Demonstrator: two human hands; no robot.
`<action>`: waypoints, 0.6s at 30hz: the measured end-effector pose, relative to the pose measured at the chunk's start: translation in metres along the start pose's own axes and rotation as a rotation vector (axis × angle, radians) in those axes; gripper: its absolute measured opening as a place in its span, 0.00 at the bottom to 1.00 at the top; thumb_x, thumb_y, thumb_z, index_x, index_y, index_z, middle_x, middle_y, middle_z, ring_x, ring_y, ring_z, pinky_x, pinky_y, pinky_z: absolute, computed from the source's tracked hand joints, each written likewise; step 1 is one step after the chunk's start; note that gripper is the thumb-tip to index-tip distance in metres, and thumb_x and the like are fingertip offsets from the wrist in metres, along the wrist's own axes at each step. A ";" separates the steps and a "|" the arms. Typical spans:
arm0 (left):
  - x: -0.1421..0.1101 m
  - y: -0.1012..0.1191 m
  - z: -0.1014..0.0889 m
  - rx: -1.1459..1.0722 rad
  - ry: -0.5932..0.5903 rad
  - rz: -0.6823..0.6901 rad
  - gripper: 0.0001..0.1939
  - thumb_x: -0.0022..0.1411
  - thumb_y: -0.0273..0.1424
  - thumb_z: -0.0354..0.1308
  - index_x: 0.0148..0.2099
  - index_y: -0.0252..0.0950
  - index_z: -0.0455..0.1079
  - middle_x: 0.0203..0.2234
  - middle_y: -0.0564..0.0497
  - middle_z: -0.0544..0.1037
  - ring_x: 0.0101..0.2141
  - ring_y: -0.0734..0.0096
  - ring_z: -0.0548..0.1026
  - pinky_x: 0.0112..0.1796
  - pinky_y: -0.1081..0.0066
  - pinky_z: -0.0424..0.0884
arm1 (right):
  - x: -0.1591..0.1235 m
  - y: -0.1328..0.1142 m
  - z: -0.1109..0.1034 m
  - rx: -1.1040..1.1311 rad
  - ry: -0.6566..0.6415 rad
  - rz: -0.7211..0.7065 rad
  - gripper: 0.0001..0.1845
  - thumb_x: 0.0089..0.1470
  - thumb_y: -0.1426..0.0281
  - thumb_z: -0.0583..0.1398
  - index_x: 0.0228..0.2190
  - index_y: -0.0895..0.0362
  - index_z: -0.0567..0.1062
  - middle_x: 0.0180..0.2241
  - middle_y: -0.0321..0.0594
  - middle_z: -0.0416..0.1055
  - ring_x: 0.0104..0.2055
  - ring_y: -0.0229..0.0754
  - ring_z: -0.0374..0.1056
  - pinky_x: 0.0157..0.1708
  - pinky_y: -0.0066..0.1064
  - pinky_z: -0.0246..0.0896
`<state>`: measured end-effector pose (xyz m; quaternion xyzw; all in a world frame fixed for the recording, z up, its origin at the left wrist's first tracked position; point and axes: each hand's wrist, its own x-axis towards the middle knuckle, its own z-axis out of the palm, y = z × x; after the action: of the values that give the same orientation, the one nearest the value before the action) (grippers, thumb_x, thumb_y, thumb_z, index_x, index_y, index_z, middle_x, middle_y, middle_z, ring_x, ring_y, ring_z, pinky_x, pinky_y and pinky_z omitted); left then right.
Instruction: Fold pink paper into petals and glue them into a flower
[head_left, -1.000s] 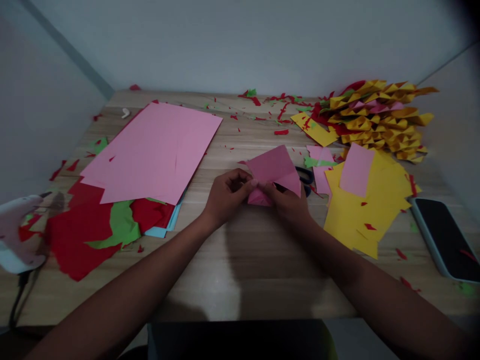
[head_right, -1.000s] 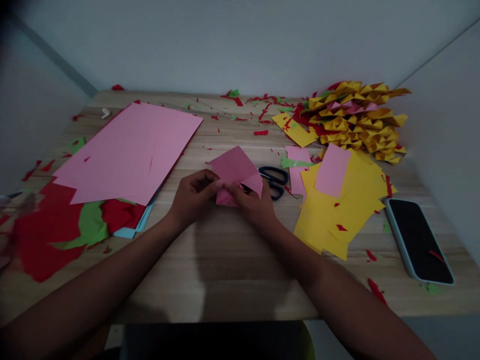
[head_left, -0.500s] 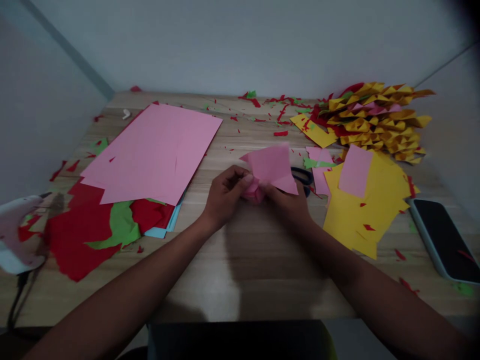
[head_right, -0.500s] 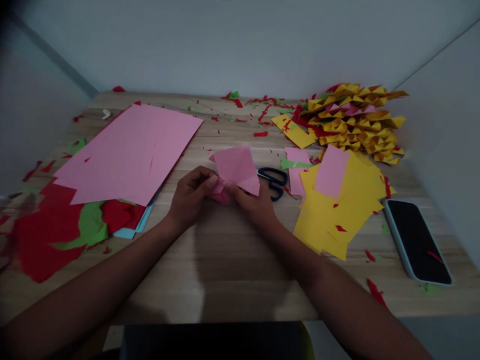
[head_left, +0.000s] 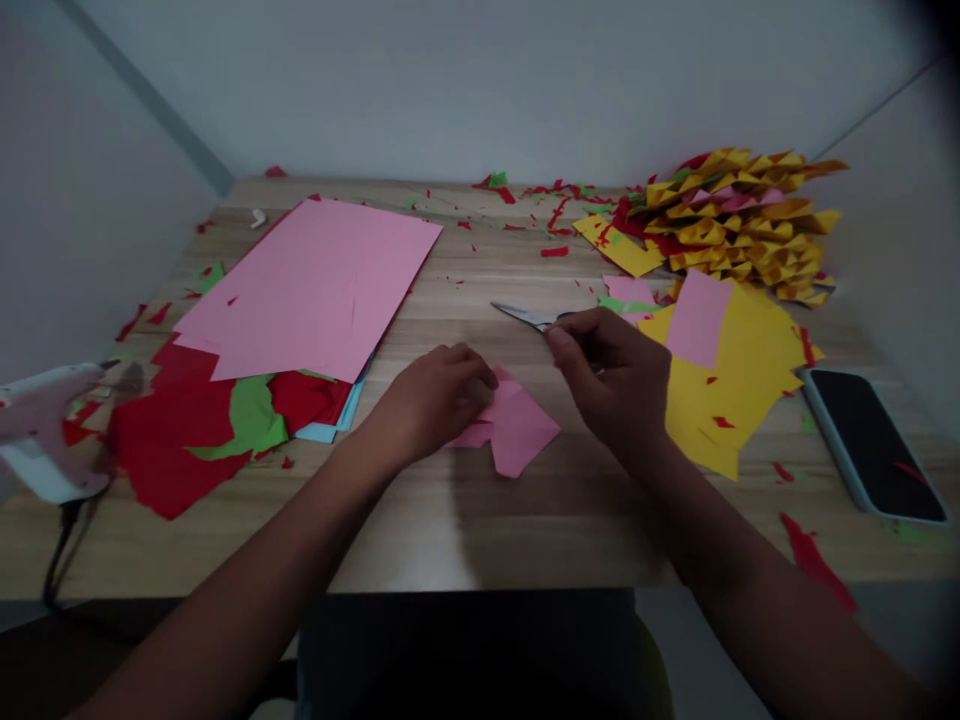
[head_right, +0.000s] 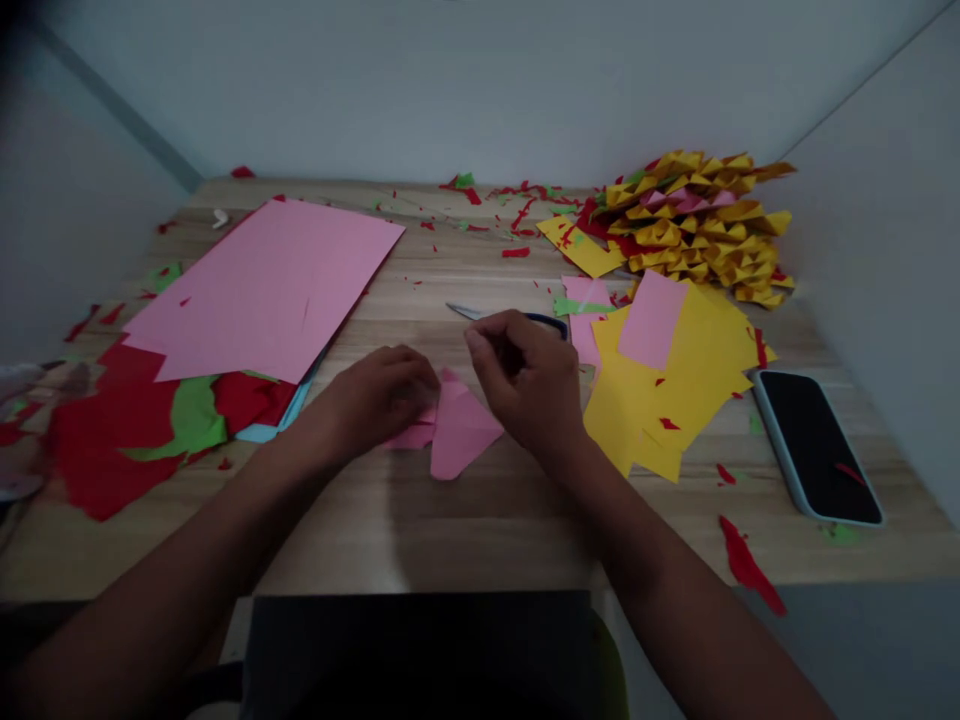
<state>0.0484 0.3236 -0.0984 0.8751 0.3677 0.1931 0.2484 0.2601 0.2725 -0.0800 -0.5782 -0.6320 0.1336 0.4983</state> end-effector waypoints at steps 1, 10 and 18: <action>-0.008 0.005 -0.002 0.076 0.082 0.047 0.10 0.60 0.22 0.57 0.41 0.38 0.75 0.41 0.48 0.78 0.43 0.63 0.75 0.45 0.63 0.71 | -0.007 -0.003 0.000 -0.037 -0.028 0.003 0.09 0.60 0.62 0.60 0.32 0.52 0.77 0.23 0.33 0.70 0.23 0.37 0.65 0.26 0.31 0.59; -0.080 0.045 0.034 0.251 0.092 0.026 0.09 0.68 0.29 0.56 0.48 0.38 0.74 0.48 0.48 0.79 0.47 0.58 0.74 0.47 0.58 0.72 | -0.045 -0.001 0.018 -0.365 -0.509 0.046 0.07 0.58 0.69 0.62 0.37 0.55 0.80 0.35 0.41 0.78 0.35 0.44 0.72 0.33 0.34 0.61; -0.099 0.057 0.058 0.207 0.204 -0.048 0.13 0.67 0.29 0.58 0.53 0.36 0.73 0.49 0.46 0.80 0.46 0.57 0.72 0.48 0.56 0.71 | -0.068 -0.004 0.017 -0.354 -0.491 0.014 0.04 0.58 0.70 0.62 0.34 0.53 0.79 0.35 0.41 0.77 0.41 0.47 0.71 0.41 0.37 0.63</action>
<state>0.0452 0.1983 -0.1275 0.8628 0.4299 0.2359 0.1228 0.2330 0.2193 -0.1171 -0.6111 -0.7429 0.1606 0.2211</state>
